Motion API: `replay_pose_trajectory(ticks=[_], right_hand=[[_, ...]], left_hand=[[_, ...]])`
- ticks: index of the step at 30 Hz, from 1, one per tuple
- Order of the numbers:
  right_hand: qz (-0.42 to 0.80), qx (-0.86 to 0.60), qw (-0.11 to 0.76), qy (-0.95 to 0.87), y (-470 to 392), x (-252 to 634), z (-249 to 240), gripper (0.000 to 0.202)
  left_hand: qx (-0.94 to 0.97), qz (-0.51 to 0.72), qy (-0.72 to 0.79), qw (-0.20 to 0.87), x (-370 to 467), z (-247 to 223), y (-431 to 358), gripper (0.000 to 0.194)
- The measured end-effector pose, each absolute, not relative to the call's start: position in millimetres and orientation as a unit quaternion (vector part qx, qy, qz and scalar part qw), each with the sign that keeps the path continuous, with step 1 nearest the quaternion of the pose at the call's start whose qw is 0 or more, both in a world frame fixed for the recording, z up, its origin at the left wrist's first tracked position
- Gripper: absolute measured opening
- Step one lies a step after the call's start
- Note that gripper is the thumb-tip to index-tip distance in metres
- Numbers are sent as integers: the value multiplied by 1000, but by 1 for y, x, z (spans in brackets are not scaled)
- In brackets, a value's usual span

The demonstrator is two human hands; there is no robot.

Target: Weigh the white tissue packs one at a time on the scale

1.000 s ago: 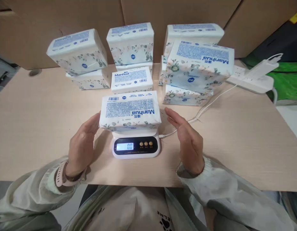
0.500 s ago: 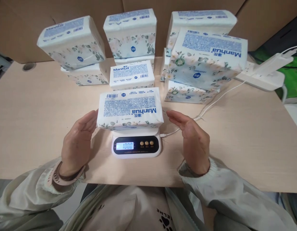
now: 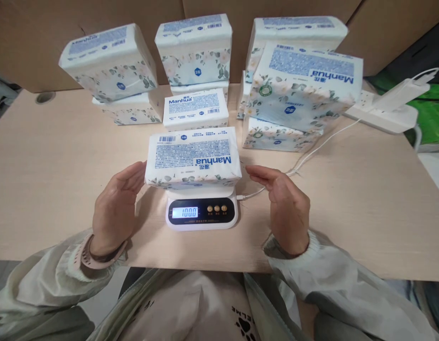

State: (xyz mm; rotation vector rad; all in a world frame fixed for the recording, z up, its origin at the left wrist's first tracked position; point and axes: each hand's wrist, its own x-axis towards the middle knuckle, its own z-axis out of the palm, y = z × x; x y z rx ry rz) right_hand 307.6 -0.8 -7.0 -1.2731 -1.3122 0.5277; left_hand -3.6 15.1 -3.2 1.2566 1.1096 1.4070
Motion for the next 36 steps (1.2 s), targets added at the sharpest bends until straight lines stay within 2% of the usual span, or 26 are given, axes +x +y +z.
replay_pose_trajectory(ticks=[7,14,24,32,36], right_hand=[[210,-549,582,-562,-2,307,-5,36],[242,-528,611,-537,-2,309,-10,46],[305,-566,602,-474,-6,304,2,41],[293,-559,603,-487,-4,304,1,44],[287,-545,614,-494,-5,305,-3,39]], left_hand=[[506,570,458,458,-4,-4,15,36],[507,578,453,452,-3,-4,15,37],[505,575,470,441,-1,-1,14,42],[532,578,439,436,-2,-1,15,38],[540,582,429,432,0,-1,14,39]])
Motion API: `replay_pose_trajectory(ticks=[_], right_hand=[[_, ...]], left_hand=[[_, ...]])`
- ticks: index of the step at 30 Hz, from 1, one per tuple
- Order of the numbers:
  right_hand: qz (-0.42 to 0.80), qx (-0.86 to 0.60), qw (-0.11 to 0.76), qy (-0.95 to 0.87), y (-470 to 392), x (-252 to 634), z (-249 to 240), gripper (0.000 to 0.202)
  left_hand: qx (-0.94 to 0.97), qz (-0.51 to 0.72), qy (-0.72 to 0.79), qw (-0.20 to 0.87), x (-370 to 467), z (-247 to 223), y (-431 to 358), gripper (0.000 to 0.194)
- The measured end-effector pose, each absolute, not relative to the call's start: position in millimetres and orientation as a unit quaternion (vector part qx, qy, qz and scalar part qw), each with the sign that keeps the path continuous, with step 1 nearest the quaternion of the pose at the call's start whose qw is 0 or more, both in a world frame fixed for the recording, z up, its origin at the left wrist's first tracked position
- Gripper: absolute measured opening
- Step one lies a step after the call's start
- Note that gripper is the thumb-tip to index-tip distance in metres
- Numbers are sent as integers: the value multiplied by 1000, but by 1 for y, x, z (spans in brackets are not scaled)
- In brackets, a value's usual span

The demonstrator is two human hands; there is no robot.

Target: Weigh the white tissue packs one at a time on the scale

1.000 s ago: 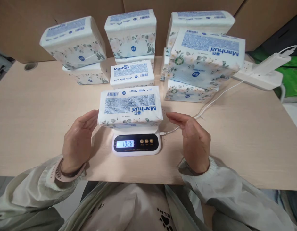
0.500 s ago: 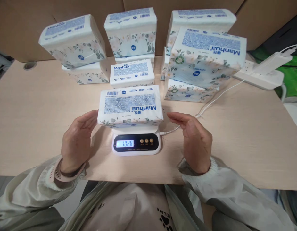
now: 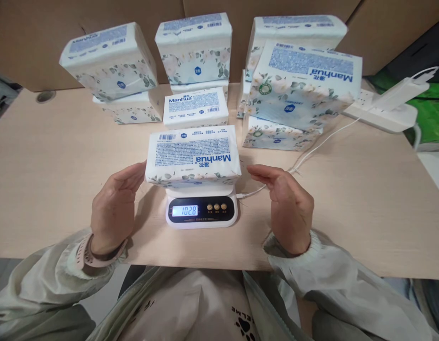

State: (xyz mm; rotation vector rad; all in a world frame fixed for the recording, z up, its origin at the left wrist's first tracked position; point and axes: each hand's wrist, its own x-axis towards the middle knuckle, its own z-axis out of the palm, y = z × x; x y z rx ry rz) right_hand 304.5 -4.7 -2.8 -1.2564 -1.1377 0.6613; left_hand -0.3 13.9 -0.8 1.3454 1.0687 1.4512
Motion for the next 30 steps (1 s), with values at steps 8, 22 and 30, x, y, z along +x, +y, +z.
replay_pose_trajectory(ticks=[8,22,30], right_hand=[[361,-488,635,-479,-2,305,-9,30],[458,-388,435,-671,9,264,33,70],[463,-294,330,-769,102,172,37,72]], left_hand=[[562,560,396,462,3,2,12,43],[534,646,400,370,-4,18,24,41],[576,647,454,207,-65,4,72,43]])
